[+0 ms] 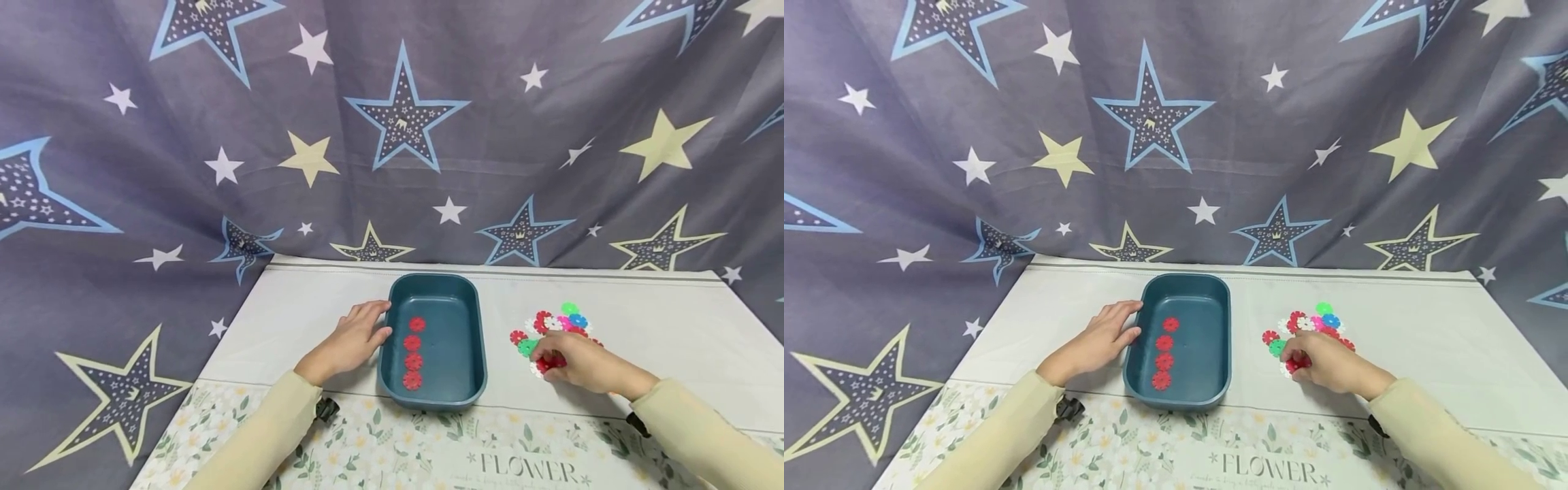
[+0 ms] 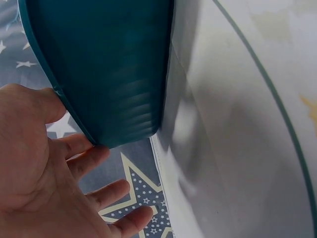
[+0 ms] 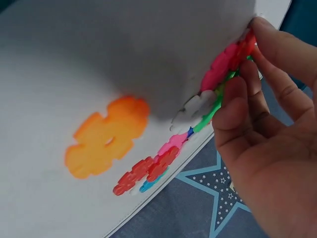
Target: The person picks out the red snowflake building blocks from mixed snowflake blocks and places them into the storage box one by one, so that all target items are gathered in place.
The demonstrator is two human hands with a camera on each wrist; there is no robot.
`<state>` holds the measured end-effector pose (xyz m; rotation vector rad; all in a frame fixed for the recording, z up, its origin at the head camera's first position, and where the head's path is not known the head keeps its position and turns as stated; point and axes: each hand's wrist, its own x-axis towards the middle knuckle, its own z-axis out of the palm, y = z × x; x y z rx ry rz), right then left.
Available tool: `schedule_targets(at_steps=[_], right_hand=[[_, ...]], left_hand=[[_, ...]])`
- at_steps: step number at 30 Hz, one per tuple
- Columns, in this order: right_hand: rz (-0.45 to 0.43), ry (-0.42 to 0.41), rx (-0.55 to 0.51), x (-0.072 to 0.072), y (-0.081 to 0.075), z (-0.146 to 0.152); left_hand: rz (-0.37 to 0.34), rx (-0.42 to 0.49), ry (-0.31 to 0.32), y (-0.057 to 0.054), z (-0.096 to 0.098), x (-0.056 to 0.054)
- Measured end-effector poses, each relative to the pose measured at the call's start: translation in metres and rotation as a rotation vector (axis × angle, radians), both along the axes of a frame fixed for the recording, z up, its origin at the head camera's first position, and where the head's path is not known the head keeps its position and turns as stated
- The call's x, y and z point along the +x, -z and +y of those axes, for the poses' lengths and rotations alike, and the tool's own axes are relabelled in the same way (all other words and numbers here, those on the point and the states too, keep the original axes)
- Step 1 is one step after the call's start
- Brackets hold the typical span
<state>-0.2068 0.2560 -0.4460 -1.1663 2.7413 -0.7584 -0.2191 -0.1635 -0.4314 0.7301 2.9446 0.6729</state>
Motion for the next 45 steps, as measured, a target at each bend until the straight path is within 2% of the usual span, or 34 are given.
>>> schedule_targets(at_steps=[7,12,17,19,21,26,29,38,45], right_hand=[[-0.084,0.055,0.004,-0.002,0.004,0.001],[-0.079,0.101,0.012,-0.003,0.002,0.002],[-0.15,0.058,-0.033,-0.005,-0.007,0.0],[-0.143,0.034,-0.067,-0.004,-0.014,-0.004],[-0.083,0.01,-0.111,-0.005,-0.022,-0.008],[0.2,-0.012,-0.19,-0.01,-0.044,-0.025],[0.258,-0.01,-0.208,-0.013,-0.053,-0.037],[0.203,-0.037,-0.234,-0.037,-0.067,-0.085],[0.071,-0.046,-0.211,-0.071,-0.055,-0.124]], left_hand=[[0.0,0.005,0.006,0.003,-0.002,0.003],[0.019,-0.005,0.006,0.001,0.0,0.002],[-0.001,0.0,0.005,-0.002,0.0,0.003],[-0.008,-0.002,0.002,-0.002,-0.001,0.004],[-0.008,-0.009,-0.003,-0.002,-0.002,0.004],[-0.004,-0.014,-0.008,-0.003,-0.002,0.004],[0.002,-0.017,0.004,-0.003,-0.001,0.003],[0.002,-0.023,-0.004,-0.006,-0.002,0.004],[0.003,-0.021,0.003,-0.005,0.001,0.002]])
